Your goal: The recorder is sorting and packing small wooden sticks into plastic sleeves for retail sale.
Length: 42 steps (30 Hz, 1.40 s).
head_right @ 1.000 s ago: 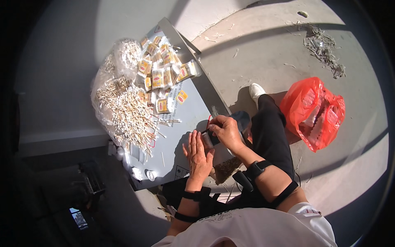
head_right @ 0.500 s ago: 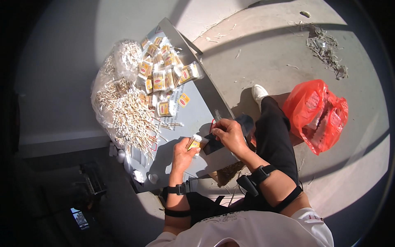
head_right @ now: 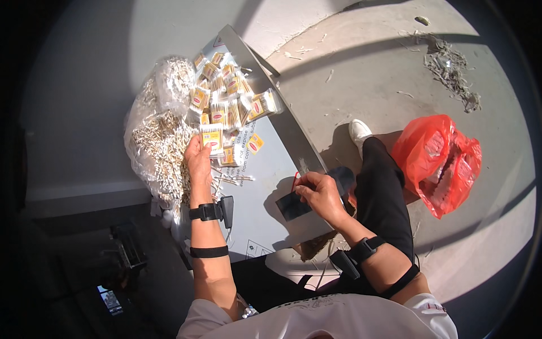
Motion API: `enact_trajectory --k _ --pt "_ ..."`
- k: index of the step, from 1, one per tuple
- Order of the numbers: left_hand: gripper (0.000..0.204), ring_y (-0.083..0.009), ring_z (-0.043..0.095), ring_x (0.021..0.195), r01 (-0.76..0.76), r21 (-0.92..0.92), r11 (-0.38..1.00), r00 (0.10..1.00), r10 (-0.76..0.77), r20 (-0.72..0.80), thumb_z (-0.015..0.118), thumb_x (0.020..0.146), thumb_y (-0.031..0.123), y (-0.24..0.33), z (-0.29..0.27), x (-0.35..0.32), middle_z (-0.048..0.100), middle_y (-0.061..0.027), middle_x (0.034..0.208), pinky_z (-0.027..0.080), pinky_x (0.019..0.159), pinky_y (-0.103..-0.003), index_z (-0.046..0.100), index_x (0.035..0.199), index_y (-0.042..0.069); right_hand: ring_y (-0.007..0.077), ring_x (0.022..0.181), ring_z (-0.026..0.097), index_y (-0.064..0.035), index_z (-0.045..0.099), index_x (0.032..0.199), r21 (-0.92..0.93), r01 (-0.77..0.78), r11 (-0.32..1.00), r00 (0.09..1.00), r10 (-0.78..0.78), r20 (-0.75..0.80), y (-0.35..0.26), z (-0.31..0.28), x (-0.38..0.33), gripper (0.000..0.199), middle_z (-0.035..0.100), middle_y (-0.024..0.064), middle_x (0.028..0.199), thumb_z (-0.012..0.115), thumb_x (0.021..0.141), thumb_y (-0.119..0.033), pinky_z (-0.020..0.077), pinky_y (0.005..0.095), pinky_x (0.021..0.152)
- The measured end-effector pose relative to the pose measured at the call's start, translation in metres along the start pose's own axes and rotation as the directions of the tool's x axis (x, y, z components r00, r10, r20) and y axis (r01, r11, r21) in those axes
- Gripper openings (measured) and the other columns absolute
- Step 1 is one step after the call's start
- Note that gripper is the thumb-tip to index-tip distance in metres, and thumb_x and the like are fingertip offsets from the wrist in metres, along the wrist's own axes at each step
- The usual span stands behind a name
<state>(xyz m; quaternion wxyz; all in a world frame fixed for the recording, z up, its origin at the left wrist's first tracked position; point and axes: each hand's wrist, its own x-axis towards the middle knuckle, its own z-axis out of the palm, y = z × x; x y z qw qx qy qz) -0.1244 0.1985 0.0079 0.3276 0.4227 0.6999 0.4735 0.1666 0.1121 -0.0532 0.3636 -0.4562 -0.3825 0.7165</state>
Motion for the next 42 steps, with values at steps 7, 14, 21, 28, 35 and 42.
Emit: enact_trajectory --k 7,14,21,28,35,42 --pt "0.024 -0.0145 0.064 0.089 0.011 0.048 0.999 0.995 -0.006 -0.097 0.051 0.089 -0.009 0.011 0.000 0.070 0.067 -0.0098 0.102 0.049 0.081 -0.028 0.059 0.111 -0.006 0.0089 0.062 0.058 0.0038 0.066 0.091 0.030 -0.005 1.000 1.000 0.004 0.010 0.001 -0.001 0.001 0.007 0.066 0.0050 0.076 0.062 0.086 0.001 0.0474 0.0237 0.057" --pt "0.040 -0.0153 0.064 0.091 -0.044 0.149 0.988 0.999 0.043 0.011 0.044 0.077 -0.018 0.018 -0.004 0.107 0.067 -0.0095 0.103 0.048 0.084 -0.027 0.060 0.113 -0.006 0.0060 0.063 0.056 0.0015 0.064 0.095 0.002 0.008 1.000 0.999 -0.008 0.040 0.004 -0.003 0.001 0.007 0.064 0.0027 0.077 0.061 0.091 -0.003 0.0447 0.0198 0.056" --pt "0.040 -0.0139 0.059 0.099 -0.264 0.209 0.942 0.963 0.269 0.008 0.045 0.074 -0.022 0.015 -0.008 0.114 0.063 -0.0045 0.102 0.048 0.087 -0.027 0.064 0.100 0.002 0.0090 0.063 0.058 0.0037 0.063 0.092 0.017 -0.023 1.000 0.999 0.022 0.044 -0.003 -0.005 0.000 0.005 0.064 0.0046 0.077 0.063 0.088 0.001 0.0471 0.0235 0.057" --pt "0.044 -0.0154 0.059 0.099 -0.393 0.185 0.901 0.919 0.383 0.091 0.044 0.070 -0.026 0.008 -0.016 0.119 0.059 -0.0057 0.105 0.051 0.090 -0.029 0.064 0.099 -0.001 0.0087 0.063 0.058 0.0028 0.064 0.092 0.039 -0.038 0.999 0.998 0.036 0.052 -0.004 -0.004 0.000 0.004 0.064 0.0044 0.077 0.062 0.089 0.000 0.0476 0.0234 0.058" --pt "0.047 -0.0128 0.059 0.100 -0.195 0.111 0.975 0.965 0.170 0.199 0.055 0.072 -0.017 0.012 -0.019 0.118 0.063 -0.0056 0.104 0.049 0.085 -0.026 0.064 0.113 0.004 0.0089 0.063 0.058 0.0024 0.064 0.092 0.028 -0.025 0.999 0.999 0.024 0.041 0.000 -0.006 0.001 0.004 0.064 0.0043 0.076 0.062 0.089 0.000 0.0477 0.0235 0.057" --pt "0.042 -0.0254 0.055 0.106 -0.418 0.662 0.622 0.846 0.531 0.035 0.063 0.078 -0.006 -0.006 -0.027 0.132 0.066 -0.0089 0.106 0.042 0.096 -0.036 0.063 0.118 0.006 0.0089 0.062 0.058 0.0026 0.064 0.092 0.028 -0.033 0.999 0.998 0.031 0.054 -0.003 -0.005 -0.002 0.005 0.063 0.0045 0.076 0.063 0.088 0.000 0.0475 0.0237 0.057"
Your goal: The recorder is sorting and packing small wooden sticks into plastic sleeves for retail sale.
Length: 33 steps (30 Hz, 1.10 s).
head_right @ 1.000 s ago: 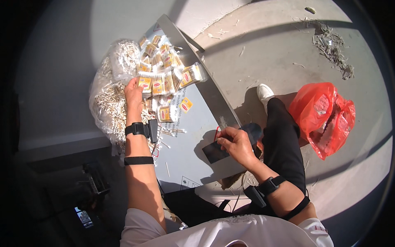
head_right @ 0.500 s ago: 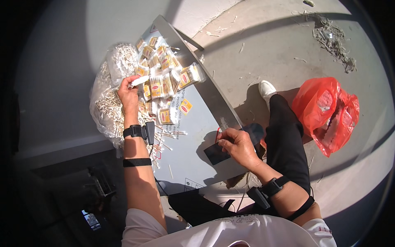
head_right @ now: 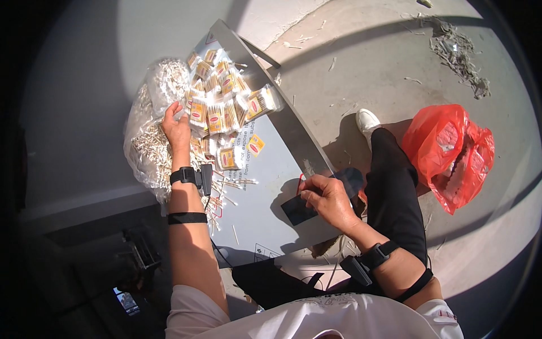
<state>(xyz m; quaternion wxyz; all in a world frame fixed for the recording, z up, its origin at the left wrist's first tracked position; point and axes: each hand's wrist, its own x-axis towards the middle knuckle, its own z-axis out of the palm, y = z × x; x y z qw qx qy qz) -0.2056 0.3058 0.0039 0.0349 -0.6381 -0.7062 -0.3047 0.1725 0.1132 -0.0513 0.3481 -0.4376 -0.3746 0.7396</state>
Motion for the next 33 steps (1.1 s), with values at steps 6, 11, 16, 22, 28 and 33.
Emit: enact_trajectory --k 6,11,16,22,28,33 --pt "0.039 -0.0272 0.057 0.108 0.073 -0.056 0.996 0.993 -0.067 0.096 0.061 0.079 -0.007 0.012 -0.007 -0.022 0.065 -0.0118 0.110 0.043 0.096 -0.037 0.066 0.115 0.006 0.0051 0.062 0.056 -0.0003 0.065 0.096 -0.037 0.025 0.999 1.000 -0.025 0.018 0.003 -0.001 0.000 0.007 0.064 0.0012 0.076 0.062 0.092 -0.004 0.0444 0.0193 0.056" --pt "0.027 -0.0204 0.064 0.098 0.295 -0.473 0.830 0.952 -0.300 0.066 0.061 0.085 -0.005 0.033 -0.048 -0.061 0.066 -0.0136 0.110 0.048 0.090 -0.029 0.065 0.112 -0.003 0.0050 0.062 0.054 0.0008 0.065 0.098 0.029 -0.015 0.999 1.000 0.015 0.012 0.008 0.001 0.005 0.008 0.066 0.0031 0.078 0.061 0.093 -0.004 0.0434 0.0191 0.056" --pt "0.020 -0.0101 0.061 0.088 0.406 -0.472 0.783 0.903 -0.422 0.078 0.065 0.089 0.005 0.023 -0.161 -0.135 0.068 -0.0075 0.096 0.045 0.079 -0.021 0.065 0.106 -0.004 0.0048 0.063 0.055 0.0014 0.065 0.099 0.001 0.051 0.999 0.999 -0.051 -0.010 0.003 -0.003 0.004 0.009 0.067 0.0038 0.080 0.062 0.092 -0.004 0.0428 0.0184 0.056" --pt "0.010 -0.0057 0.052 0.055 0.670 0.012 0.742 0.741 -0.670 0.044 0.066 0.084 0.007 -0.075 -0.283 -0.258 0.060 -0.0002 0.064 0.037 0.050 -0.022 0.063 0.076 0.003 0.0041 0.066 0.054 0.0008 0.066 0.102 -0.089 0.148 0.985 0.989 -0.150 -0.014 0.024 -0.002 0.003 0.012 0.067 0.0036 0.085 0.062 0.093 -0.006 0.0416 0.0179 0.058" --pt "0.006 -0.0060 0.051 0.054 0.825 -0.105 0.555 0.565 -0.808 0.169 0.066 0.083 0.004 -0.116 -0.265 -0.335 0.059 0.0002 0.064 0.037 0.046 -0.023 0.064 0.078 0.003 0.0035 0.066 0.053 0.0007 0.067 0.102 -0.238 0.244 0.940 0.963 -0.264 -0.056 0.028 -0.006 -0.001 0.012 0.067 0.0026 0.084 0.061 0.093 -0.004 0.0419 0.0172 0.058" --pt "0.012 -0.0120 0.057 0.065 0.666 -0.419 0.617 0.701 -0.709 0.071 0.075 0.079 0.007 -0.134 -0.194 -0.319 0.064 -0.0034 0.075 0.047 0.062 -0.027 0.067 0.087 0.001 0.0041 0.063 0.052 0.0016 0.067 0.099 -0.325 0.209 0.922 0.964 -0.250 -0.088 0.023 0.000 -0.006 0.011 0.065 0.0021 0.079 0.061 0.090 -0.002 0.0411 0.0179 0.056"
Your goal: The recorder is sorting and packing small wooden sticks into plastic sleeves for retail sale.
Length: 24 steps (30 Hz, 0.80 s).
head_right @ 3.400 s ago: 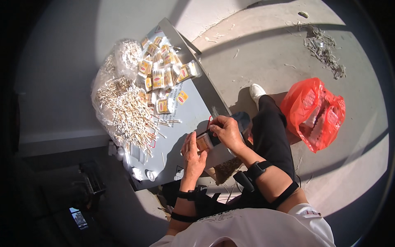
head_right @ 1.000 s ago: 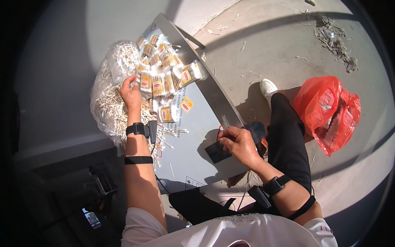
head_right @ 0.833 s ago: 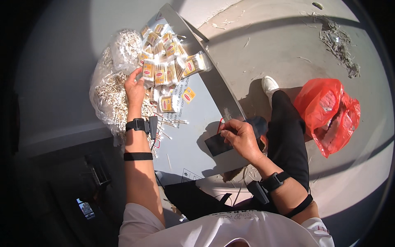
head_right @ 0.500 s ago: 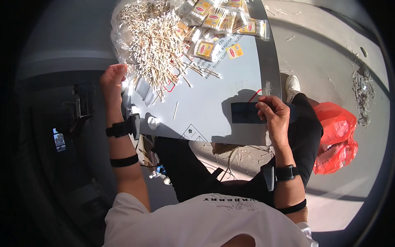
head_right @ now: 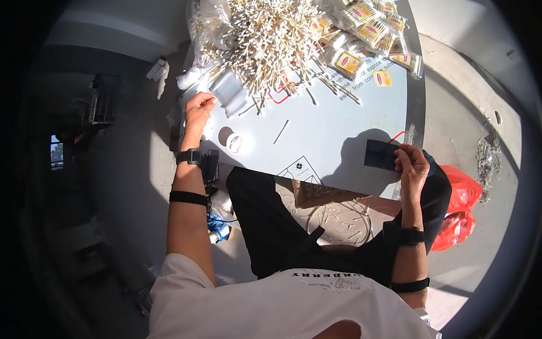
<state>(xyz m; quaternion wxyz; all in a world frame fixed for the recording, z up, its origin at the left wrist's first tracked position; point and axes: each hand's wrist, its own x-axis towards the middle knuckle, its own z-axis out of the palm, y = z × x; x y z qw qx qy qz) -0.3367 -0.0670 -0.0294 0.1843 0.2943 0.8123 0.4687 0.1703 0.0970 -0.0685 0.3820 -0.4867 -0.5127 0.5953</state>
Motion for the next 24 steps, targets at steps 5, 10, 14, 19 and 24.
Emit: enact_trajectory --k 5,10,14,19,24 --pt "0.020 -0.0224 0.062 0.067 -0.068 0.362 0.930 0.998 0.067 0.015 0.082 0.070 0.016 -0.061 0.003 0.043 0.065 -0.0090 0.073 0.051 0.067 -0.035 0.070 0.082 0.006 0.0052 0.060 0.052 0.0021 0.067 0.095 -0.064 -0.035 0.997 0.997 0.038 0.060 -0.006 0.022 -0.005 0.010 0.065 0.0026 0.075 0.062 0.088 -0.001 0.0409 0.0189 0.054" --pt "0.007 -0.0072 0.054 0.063 -0.044 0.014 0.999 0.998 0.043 0.055 0.072 0.078 -0.001 -0.048 0.010 0.028 0.062 0.0013 0.067 0.045 0.062 -0.024 0.066 0.075 0.000 0.0065 0.061 0.054 0.0019 0.067 0.093 -0.097 -0.049 0.994 0.989 0.062 0.132 -0.019 0.047 -0.025 0.009 0.066 0.0040 0.075 0.063 0.087 -0.002 0.0425 0.0206 0.055" --pt "0.008 -0.0029 0.048 0.062 -0.110 -0.151 0.982 0.994 0.113 0.010 0.070 0.078 -0.003 0.009 -0.001 -0.011 0.058 0.0053 0.067 0.041 0.060 -0.021 0.064 0.075 0.001 0.0119 0.079 0.061 0.0014 0.069 0.099 -0.143 -0.119 0.983 0.940 0.158 0.301 -0.044 0.094 -0.037 0.028 0.069 0.0072 0.086 0.068 0.089 -0.025 0.0480 0.0268 0.073" --pt "0.010 -0.0203 0.055 0.066 -0.411 -0.076 0.909 0.899 0.417 0.136 0.066 0.077 -0.005 0.076 0.039 -0.109 0.056 -0.0062 0.073 0.046 0.062 -0.031 0.058 0.079 0.000 0.0289 0.130 0.044 0.0039 0.046 0.137 0.115 -0.290 0.950 0.792 0.171 0.586 -0.065 0.164 -0.046 0.088 0.053 0.0206 0.133 0.054 0.086 -0.068 0.0379 0.0438 0.104" --pt "0.018 -0.0373 0.057 0.082 -0.620 0.148 0.771 0.784 0.602 0.152 0.058 0.069 -0.013 0.086 0.105 -0.161 0.056 -0.0142 0.077 0.047 0.070 -0.044 0.054 0.080 0.000 0.0218 0.081 0.067 0.0013 0.062 0.115 0.230 -0.537 0.812 0.731 0.311 0.608 -0.037 0.205 -0.035 0.038 0.067 0.0128 0.102 0.064 0.094 -0.031 0.0549 0.0311 0.069"
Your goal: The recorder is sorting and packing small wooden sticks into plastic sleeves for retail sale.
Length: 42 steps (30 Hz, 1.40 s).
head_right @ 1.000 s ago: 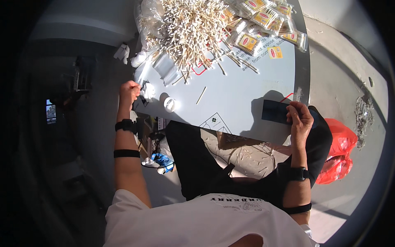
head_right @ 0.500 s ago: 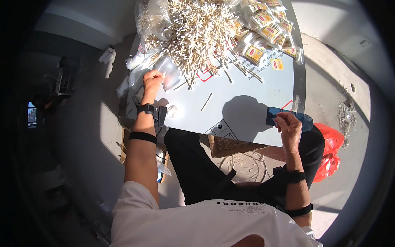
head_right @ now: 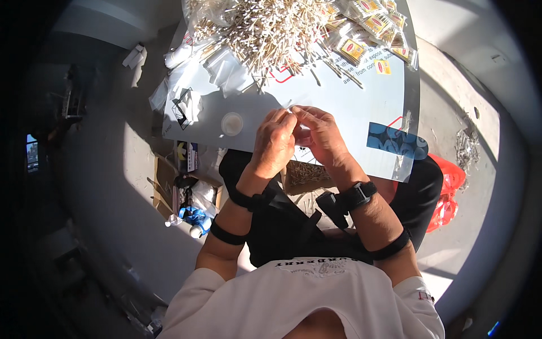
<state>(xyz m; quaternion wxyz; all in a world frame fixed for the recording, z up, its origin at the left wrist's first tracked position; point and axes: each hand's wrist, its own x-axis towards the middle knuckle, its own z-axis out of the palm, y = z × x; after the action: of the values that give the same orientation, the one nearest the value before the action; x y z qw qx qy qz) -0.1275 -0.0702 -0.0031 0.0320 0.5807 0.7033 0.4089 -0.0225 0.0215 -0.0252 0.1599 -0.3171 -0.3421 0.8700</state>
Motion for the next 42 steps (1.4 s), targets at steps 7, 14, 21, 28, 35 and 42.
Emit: enact_trajectory --k 7,14,21,28,35,42 --pt "0.015 -0.0339 0.062 0.083 0.345 0.397 0.851 0.938 -0.298 -0.177 0.065 0.075 0.000 -0.070 -0.056 -0.036 0.060 -0.0129 0.083 0.051 0.073 -0.044 0.062 0.089 0.005 0.0128 0.068 0.064 0.0025 0.068 0.099 -0.257 -0.008 0.966 0.957 -0.067 -0.282 -0.005 -0.017 -0.029 0.020 0.070 0.0112 0.081 0.060 0.095 -0.015 0.0478 0.0226 0.058" --pt "0.014 -0.0364 0.064 0.082 0.236 0.612 0.755 0.919 -0.377 0.111 0.068 0.078 0.012 -0.092 -0.070 -0.030 0.064 -0.0174 0.087 0.052 0.072 -0.044 0.064 0.084 -0.001 0.0103 0.064 0.059 0.0040 0.067 0.099 0.051 -0.047 0.998 0.988 0.054 -0.146 -0.005 -0.022 -0.050 0.017 0.068 0.0098 0.080 0.058 0.095 -0.010 0.0452 0.0200 0.056" --pt "0.007 -0.0354 0.064 0.073 0.262 0.347 0.901 0.965 -0.247 -0.087 0.062 0.084 0.003 -0.025 -0.072 -0.005 0.065 -0.0168 0.079 0.051 0.067 -0.042 0.062 0.090 0.000 0.0063 0.060 0.056 -0.0007 0.071 0.090 -0.084 0.062 0.994 0.988 -0.074 -0.138 -0.024 -0.031 -0.076 0.013 0.068 0.0059 0.073 0.063 0.092 -0.010 0.0443 0.0187 0.054" --pt "0.009 -0.0089 0.056 0.060 0.477 -0.417 0.774 0.856 -0.299 0.422 0.069 0.083 0.003 0.062 0.014 -0.002 0.061 -0.0048 0.067 0.044 0.056 -0.024 0.066 0.085 -0.005 0.0044 0.059 0.056 -0.0002 0.071 0.087 -0.411 0.106 0.905 0.988 -0.142 -0.058 -0.035 -0.048 -0.104 0.010 0.066 0.0024 0.069 0.066 0.088 -0.009 0.0430 0.0186 0.053" --pt "0.013 -0.0022 0.045 0.056 0.713 -0.565 0.415 0.695 -0.521 0.495 0.069 0.084 0.001 0.097 0.057 0.000 0.055 0.0036 0.062 0.036 0.050 -0.020 0.063 0.072 0.000 0.0119 0.079 0.059 0.0034 0.061 0.099 -0.964 0.184 0.194 0.469 -0.879 -0.088 -0.033 -0.098 -0.130 0.022 0.063 0.0061 0.088 0.073 0.084 -0.007 0.0496 0.0254 0.067" --pt "0.020 -0.0032 0.047 0.064 0.558 -0.543 0.627 0.821 -0.321 0.473 0.060 0.080 -0.013 0.131 0.108 -0.011 0.053 0.0029 0.067 0.044 0.059 -0.020 0.053 0.067 0.001 0.0058 0.064 0.053 0.0020 0.066 0.082 -0.394 0.310 0.865 0.857 -0.434 -0.278 -0.033 -0.111 -0.153 0.018 0.062 0.0006 0.069 0.069 0.090 -0.014 0.0433 0.0233 0.056"
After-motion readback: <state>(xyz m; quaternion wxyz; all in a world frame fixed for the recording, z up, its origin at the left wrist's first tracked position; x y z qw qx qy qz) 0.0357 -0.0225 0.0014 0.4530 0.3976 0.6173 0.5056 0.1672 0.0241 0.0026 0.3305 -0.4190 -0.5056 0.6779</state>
